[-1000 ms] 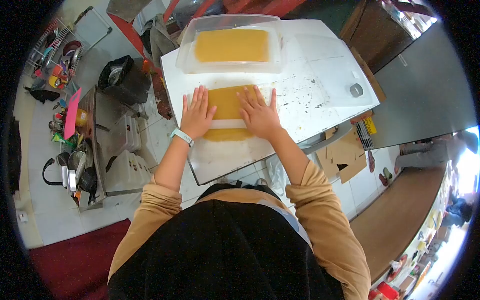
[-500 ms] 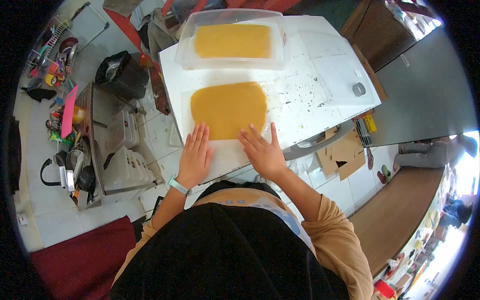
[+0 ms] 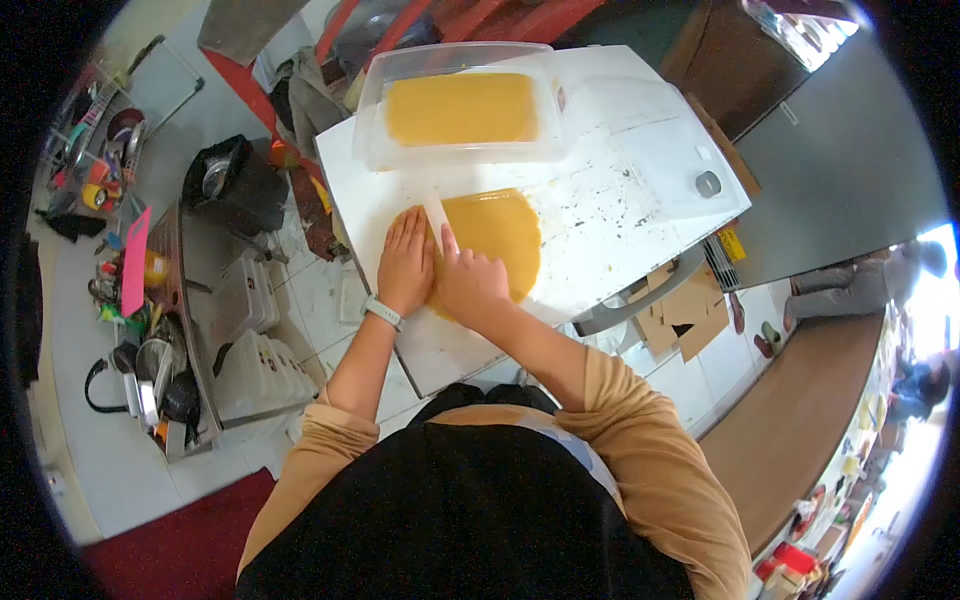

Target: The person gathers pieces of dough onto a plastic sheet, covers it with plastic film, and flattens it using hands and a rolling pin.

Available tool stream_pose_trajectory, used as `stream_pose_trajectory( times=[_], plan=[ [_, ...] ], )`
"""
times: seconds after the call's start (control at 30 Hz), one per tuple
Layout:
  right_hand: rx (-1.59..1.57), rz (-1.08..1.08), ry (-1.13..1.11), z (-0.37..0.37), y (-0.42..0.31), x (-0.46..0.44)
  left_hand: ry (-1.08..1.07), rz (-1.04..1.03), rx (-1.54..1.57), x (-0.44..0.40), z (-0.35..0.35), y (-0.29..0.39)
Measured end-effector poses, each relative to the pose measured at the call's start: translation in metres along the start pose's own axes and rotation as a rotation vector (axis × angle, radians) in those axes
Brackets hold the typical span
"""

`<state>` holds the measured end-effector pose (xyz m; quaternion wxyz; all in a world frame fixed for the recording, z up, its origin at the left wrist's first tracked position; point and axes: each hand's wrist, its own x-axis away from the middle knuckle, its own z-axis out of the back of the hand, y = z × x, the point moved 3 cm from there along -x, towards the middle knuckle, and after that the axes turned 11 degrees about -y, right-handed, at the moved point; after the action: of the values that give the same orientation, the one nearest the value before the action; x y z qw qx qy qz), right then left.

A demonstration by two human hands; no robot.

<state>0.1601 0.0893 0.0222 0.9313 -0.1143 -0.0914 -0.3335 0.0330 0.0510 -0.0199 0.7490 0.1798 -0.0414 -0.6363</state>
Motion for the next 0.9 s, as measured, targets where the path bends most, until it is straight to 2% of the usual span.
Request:
stream_pose_trajectory(
  times=[0.07,0.27,0.37,0.47,0.57,0.77,0.9],
  plan=[
    [-0.007,-0.126,-0.160,0.014,-0.011,-0.021,-0.017,0.016,0.006,0.003,0.003,0.004],
    [-0.006,-0.283,-0.246,0.016,-0.009,-0.053,-0.087,0.046,-0.062,0.003,0.010,0.001],
    [0.018,-0.321,-0.190,-0.001,-0.001,-0.047,-0.070,0.061,-0.029,0.001,0.011,0.001],
    [-0.103,-0.442,-0.179,0.003,0.013,-0.036,-0.070,0.062,-0.038,0.001,0.012,0.001],
    [-0.094,-0.534,-0.269,0.007,0.026,-0.031,-0.073,0.055,-0.049,0.001,0.013,0.000],
    [-0.204,-0.660,-0.271,0.004,0.054,-0.022,-0.071,0.031,-0.066,0.004,0.012,-0.001],
    [-0.235,-0.655,-0.258,0.009,0.077,-0.001,-0.062,0.027,-0.064,0.002,0.010,-0.005]
  ],
)
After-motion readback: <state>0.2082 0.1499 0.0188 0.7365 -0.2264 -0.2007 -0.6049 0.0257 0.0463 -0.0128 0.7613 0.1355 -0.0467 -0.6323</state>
